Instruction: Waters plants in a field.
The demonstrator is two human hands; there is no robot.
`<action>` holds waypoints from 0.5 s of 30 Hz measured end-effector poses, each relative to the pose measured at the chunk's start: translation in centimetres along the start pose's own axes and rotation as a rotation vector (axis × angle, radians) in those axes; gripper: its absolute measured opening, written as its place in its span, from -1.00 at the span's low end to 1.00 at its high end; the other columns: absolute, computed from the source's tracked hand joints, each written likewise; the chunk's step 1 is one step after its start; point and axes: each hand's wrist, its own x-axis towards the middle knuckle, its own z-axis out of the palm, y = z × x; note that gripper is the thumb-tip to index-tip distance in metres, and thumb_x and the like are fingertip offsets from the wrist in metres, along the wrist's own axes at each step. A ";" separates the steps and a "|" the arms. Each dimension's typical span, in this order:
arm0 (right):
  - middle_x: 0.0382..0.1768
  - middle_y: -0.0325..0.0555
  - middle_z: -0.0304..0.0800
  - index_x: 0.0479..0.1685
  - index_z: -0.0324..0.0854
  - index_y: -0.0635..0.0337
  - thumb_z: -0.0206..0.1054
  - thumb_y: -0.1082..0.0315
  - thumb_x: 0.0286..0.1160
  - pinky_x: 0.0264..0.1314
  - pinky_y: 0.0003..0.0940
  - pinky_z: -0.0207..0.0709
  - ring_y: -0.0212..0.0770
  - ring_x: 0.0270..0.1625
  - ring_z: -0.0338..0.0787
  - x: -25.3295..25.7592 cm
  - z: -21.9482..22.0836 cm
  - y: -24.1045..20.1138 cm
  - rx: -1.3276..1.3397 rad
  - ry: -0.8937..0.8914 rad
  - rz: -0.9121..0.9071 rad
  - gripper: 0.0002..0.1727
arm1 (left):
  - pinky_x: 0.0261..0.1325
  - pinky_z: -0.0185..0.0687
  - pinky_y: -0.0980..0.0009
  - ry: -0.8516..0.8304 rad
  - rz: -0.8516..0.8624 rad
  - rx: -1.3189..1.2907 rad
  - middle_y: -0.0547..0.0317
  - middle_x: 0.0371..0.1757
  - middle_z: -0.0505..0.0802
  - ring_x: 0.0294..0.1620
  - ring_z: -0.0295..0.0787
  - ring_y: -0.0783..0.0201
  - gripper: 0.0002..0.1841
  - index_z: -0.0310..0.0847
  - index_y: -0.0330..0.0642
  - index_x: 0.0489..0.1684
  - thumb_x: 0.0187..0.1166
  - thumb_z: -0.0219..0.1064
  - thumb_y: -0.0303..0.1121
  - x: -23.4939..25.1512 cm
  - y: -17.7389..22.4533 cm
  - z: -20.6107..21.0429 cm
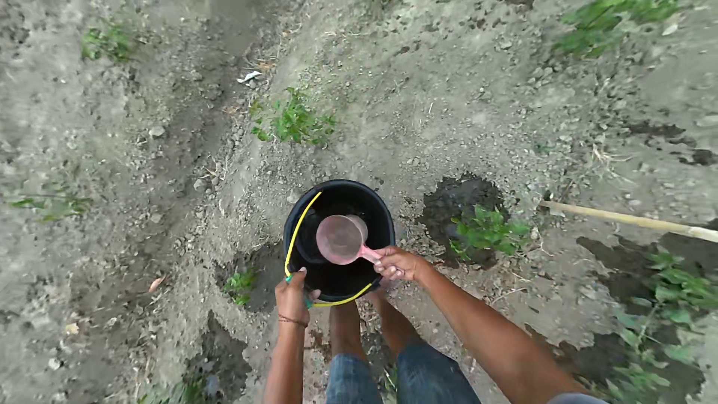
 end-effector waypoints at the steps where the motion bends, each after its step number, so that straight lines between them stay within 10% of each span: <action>1: -0.51 -0.41 0.59 0.09 0.56 0.00 0.14 0.41 0.53 -0.77 -0.72 0.18 -0.62 -0.75 0.32 -0.2 0.2 -0.3 0.007 -0.015 -0.041 -0.76 | -0.58 0.70 0.29 0.016 -0.013 0.000 0.12 -0.50 0.60 -0.60 0.62 0.27 -0.87 0.50 -0.30 -0.23 0.71 0.22 -0.43 1.0 0.2 -0.1; 7: -0.57 -0.46 0.56 0.04 0.62 0.00 0.26 0.35 0.40 -0.76 -0.68 0.19 -0.61 -0.74 0.32 1.3 0.9 -3.7 -0.009 0.151 -0.249 -0.76 | -0.59 0.71 0.23 0.117 -0.036 -0.054 0.16 -0.56 0.53 -0.66 0.56 0.26 -0.86 0.46 -0.24 -0.28 0.72 0.18 -0.41 6.6 0.6 -2.0; 15: -0.47 -0.33 0.52 0.30 0.42 0.23 0.03 0.48 0.75 -0.71 -0.70 0.23 -0.57 -0.69 0.34 10.0 -2.0 -11.3 0.189 0.635 -0.344 -0.74 | -0.44 0.75 0.20 0.280 -0.046 -0.013 0.17 -0.43 0.51 -0.53 0.57 0.27 -0.87 0.43 -0.22 -0.18 0.71 0.20 -0.36 10.7 1.6 -7.9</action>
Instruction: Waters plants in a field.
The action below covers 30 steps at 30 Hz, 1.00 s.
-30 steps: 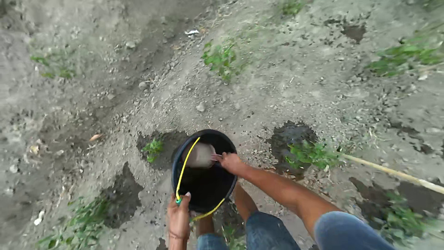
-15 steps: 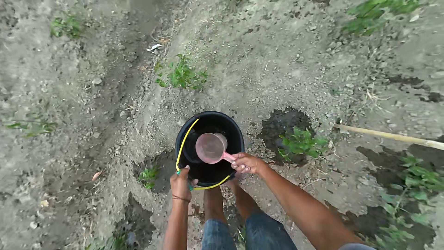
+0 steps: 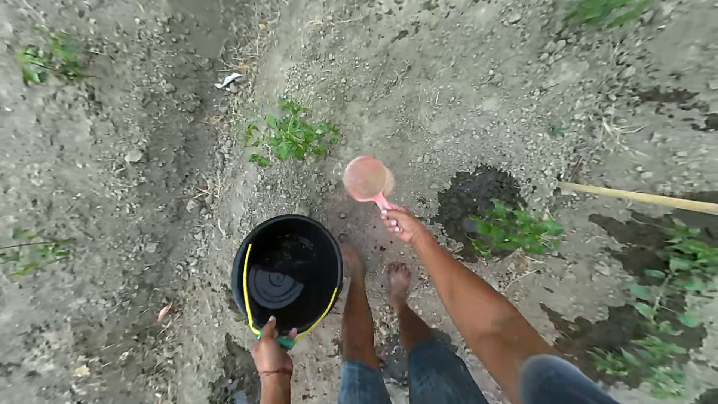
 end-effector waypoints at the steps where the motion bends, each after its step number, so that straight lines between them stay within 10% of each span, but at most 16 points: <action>1: -0.48 -0.31 0.53 0.25 0.43 0.25 0.04 0.48 0.77 -0.71 -0.70 0.22 -0.57 -0.70 0.34 1.5 0.3 -0.8 0.010 0.049 -0.007 -0.78 | -0.45 0.76 0.20 0.016 0.006 0.005 0.20 -0.46 0.50 -0.56 0.57 0.28 -0.87 0.42 -0.19 -0.24 0.71 0.20 -0.36 0.9 0.2 -0.9; 14: -0.45 -0.35 0.55 0.27 0.47 0.06 0.19 0.38 0.72 -0.73 -0.71 0.20 -0.59 -0.70 0.34 8.4 0.6 -8.6 -0.141 0.255 -0.039 -0.76 | -0.65 0.40 0.47 0.097 -0.034 0.101 0.43 -0.70 0.40 -0.75 0.32 0.45 -0.70 0.33 0.03 -0.58 0.63 0.24 -0.35 6.8 0.7 -5.4; 30: -0.45 -0.22 0.61 0.27 0.57 0.26 0.28 0.45 0.66 -0.65 -0.60 0.32 -0.47 -0.65 0.45 6.0 7.7 -3.8 -0.335 0.266 0.020 -0.73 | -0.65 0.44 0.44 0.026 -0.107 0.018 0.40 -0.76 0.40 -0.77 0.33 0.41 -0.62 0.28 0.05 -0.68 0.66 0.23 -0.39 4.9 1.1 -3.6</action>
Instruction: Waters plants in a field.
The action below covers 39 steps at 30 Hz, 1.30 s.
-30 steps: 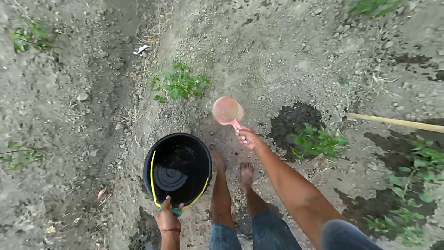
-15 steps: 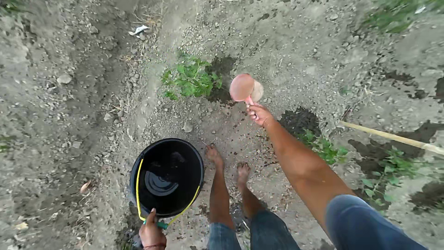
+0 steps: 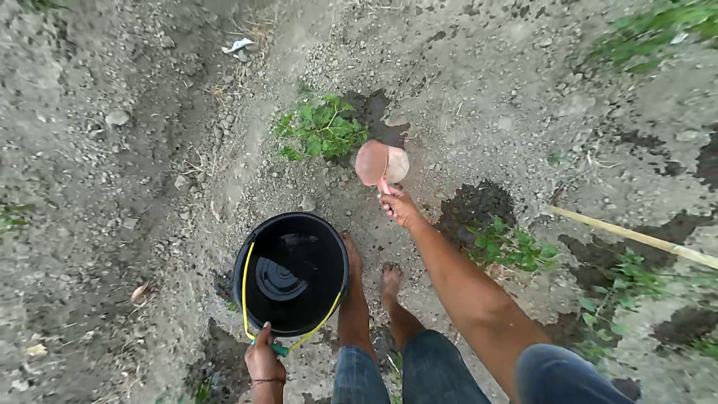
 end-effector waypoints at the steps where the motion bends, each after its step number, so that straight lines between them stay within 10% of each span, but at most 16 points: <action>1: -0.45 -0.21 0.61 0.26 0.58 0.28 0.29 0.45 0.65 -0.65 -0.60 0.33 -0.46 -0.64 0.46 -0.3 0.4 0.5 -0.006 -0.007 0.004 -0.72 | -0.65 0.43 0.45 -0.002 0.006 -0.003 0.40 -0.77 0.39 -0.78 0.32 0.41 -0.61 0.27 0.05 -0.69 0.65 0.23 -0.40 -0.2 0.2 0.0; 13: -0.39 -0.14 0.65 0.31 0.63 0.30 0.37 0.38 0.57 -0.55 -0.47 0.43 -0.38 -0.57 0.53 -3.7 0.7 3.8 -0.198 0.062 0.035 -0.64 | -0.57 0.38 0.45 0.030 0.135 0.104 0.37 -0.71 0.42 -0.69 0.36 0.41 -0.66 0.32 -0.01 -0.64 0.64 0.25 -0.38 -2.0 1.9 0.4; 28: 0.27 0.33 0.73 0.29 0.66 0.37 0.31 0.37 0.57 0.50 0.18 0.47 0.22 0.39 0.70 -3.5 -4.9 -1.0 -0.711 0.067 0.053 -0.63 | -0.41 0.62 0.33 0.076 0.261 0.071 0.20 -0.49 0.60 -0.52 0.58 0.34 -0.90 0.50 -0.25 -0.31 0.58 0.26 -0.43 -8.9 2.9 6.4; 31: 0.15 0.20 0.76 0.48 0.57 0.29 0.36 0.31 0.59 0.08 -0.05 0.67 -0.01 -0.01 0.79 -4.4 -9.9 0.9 -0.432 0.087 0.088 -0.51 | -0.20 0.64 0.31 0.017 0.362 0.168 0.04 -0.30 0.68 -0.34 0.62 0.32 -0.82 0.57 -0.45 -0.05 0.58 0.29 -0.47 -13.1 3.0 8.0; 34: -0.33 -0.19 0.60 0.51 0.45 0.21 0.28 0.35 0.68 -0.59 -0.51 0.32 -0.43 -0.57 0.44 -7.8 -15.6 3.0 0.088 0.027 0.171 -0.55 | -0.08 0.59 0.30 -0.061 0.557 0.297 -0.09 -0.16 0.69 -0.22 0.60 0.31 -0.66 0.49 -0.57 0.15 0.50 0.31 -0.52 -18.3 3.5 10.1; 39: -0.37 -0.29 0.57 0.56 0.44 0.11 0.23 0.29 0.74 -0.61 -0.58 0.25 -0.49 -0.61 0.37 -15.6 -24.8 6.3 0.237 -0.121 0.286 -0.56 | 0.00 0.61 0.40 -0.277 0.878 0.383 -0.14 -0.10 0.70 -0.17 0.63 0.38 -0.54 0.44 -0.65 0.24 0.40 0.34 -0.51 -26.2 6.8 16.0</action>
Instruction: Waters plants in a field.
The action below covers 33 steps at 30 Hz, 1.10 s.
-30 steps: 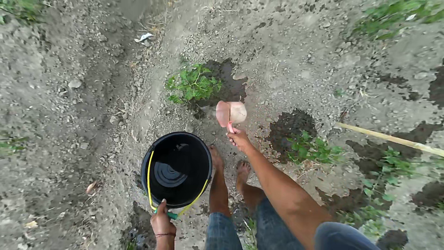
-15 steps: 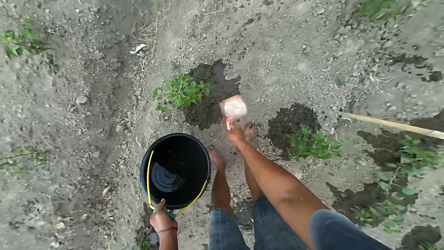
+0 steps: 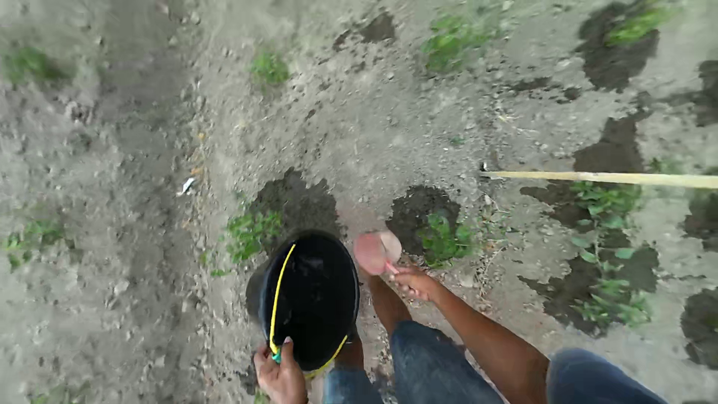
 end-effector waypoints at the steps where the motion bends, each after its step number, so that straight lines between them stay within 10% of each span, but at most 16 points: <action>1: -0.39 -0.31 0.55 0.56 0.43 0.11 0.21 0.29 0.76 -0.63 -0.60 0.22 -0.51 -0.63 0.34 -1.2 -0.6 0.5 0.057 -0.034 0.006 -0.57 | -0.05 0.63 0.46 -0.037 0.070 0.007 -0.08 -0.15 0.73 -0.22 0.65 0.44 -0.55 0.46 -0.63 0.22 0.38 0.35 -0.51 0.0 2.4 1.1; 7: -0.45 -0.34 0.52 0.34 0.42 0.05 0.06 0.31 0.84 -0.75 -0.70 0.17 -0.58 -0.72 0.29 -2.9 -1.2 -1.4 0.494 -0.245 -0.128 -0.76 | 0.42 0.47 0.25 -0.259 0.630 0.166 -0.32 0.16 0.73 0.33 0.59 0.07 -0.76 0.67 -0.37 -0.77 0.22 0.34 -0.38 -0.9 14.7 8.7; 11: -0.47 -0.34 0.51 0.33 0.38 0.07 -0.02 0.32 0.86 -0.78 -0.72 0.17 -0.59 -0.75 0.28 -2.5 -2.1 -7.2 0.687 -0.261 -0.304 -0.77 | 0.53 0.35 -0.04 -0.334 0.973 0.285 -0.54 0.23 0.69 0.44 0.52 -0.29 -0.68 0.65 -0.33 -0.80 0.32 0.33 -0.31 -1.5 22.8 13.4; 20: -0.42 -0.31 0.55 0.36 0.33 0.08 -0.08 0.36 0.86 -0.80 -0.75 0.19 -0.59 -0.76 0.29 -2.4 -7.6 -24.8 0.970 -0.347 -0.616 -0.75 | 0.42 0.37 -0.06 -0.337 1.472 0.313 -0.59 0.18 0.68 0.35 0.54 -0.35 -0.65 0.62 -0.23 -0.80 0.37 0.29 -0.22 -2.7 38.0 24.3; 33: -0.39 -0.36 0.67 0.42 0.34 -0.02 -0.06 0.38 0.78 -0.76 -0.80 0.26 -0.63 -0.75 0.39 2.6 -15.5 -35.6 1.145 -0.486 -0.790 -0.67 | 0.29 0.35 -0.06 -0.429 1.596 0.311 -0.43 0.30 0.72 0.26 0.61 -0.27 -0.67 0.60 0.03 -0.79 0.31 0.36 -0.04 -4.7 44.1 36.0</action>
